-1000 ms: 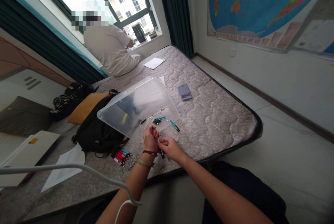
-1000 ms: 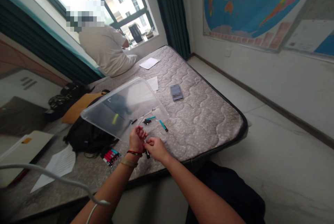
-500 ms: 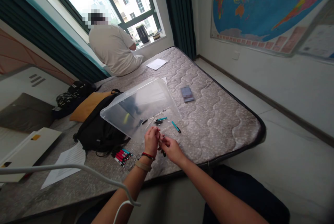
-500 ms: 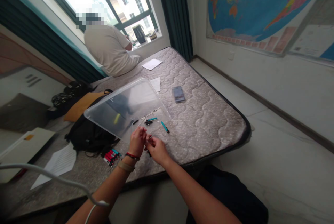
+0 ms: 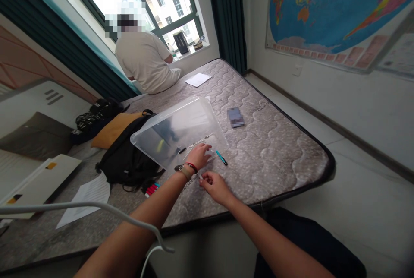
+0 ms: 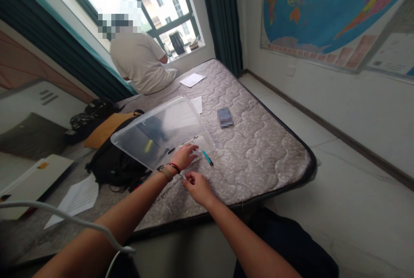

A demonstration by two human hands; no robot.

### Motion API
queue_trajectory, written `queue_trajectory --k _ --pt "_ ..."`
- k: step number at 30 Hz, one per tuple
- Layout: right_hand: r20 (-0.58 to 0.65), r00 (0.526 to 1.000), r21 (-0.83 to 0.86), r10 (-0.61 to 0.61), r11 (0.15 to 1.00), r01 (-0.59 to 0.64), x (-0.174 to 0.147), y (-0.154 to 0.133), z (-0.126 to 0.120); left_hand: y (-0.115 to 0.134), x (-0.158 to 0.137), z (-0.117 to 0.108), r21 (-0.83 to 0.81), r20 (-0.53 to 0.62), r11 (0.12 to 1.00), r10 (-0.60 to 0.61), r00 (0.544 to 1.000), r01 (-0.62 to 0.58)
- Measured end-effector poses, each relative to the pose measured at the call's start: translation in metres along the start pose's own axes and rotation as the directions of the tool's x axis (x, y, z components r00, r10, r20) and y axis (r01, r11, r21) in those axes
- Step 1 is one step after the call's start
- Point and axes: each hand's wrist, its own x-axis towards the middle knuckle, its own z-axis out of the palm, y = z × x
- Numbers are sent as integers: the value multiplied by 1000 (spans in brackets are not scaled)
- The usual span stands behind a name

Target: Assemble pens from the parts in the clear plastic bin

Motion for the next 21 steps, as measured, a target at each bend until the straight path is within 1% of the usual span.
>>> queue_trajectory --k 3,4,6,9,13,16,21 --pt "19 1000 -7 6 1000 -6 2 -2 -1 5 13 6 264 106 963 35 994 -62" --pt "24 1000 -10 7 1000 -7 2 -2 -1 5 16 7 318 131 945 31 991 -72" --pt "32 999 -27 8 1000 -7 2 -3 0 5 21 9 377 154 924 10 988 -68" --pt "39 999 -78 10 997 -7 1 -3 1 2 25 11 408 155 912 -16 988 -50" --pt "49 999 -144 9 990 -2 -3 -4 3 4 27 10 435 167 899 -22 986 -54" --pt "60 998 -167 9 986 2 -5 -5 3 7 26 9 442 177 893 4 984 -84" --pt "87 996 -176 22 984 -7 -9 -9 2 12 25 11 409 197 898 85 977 -161"
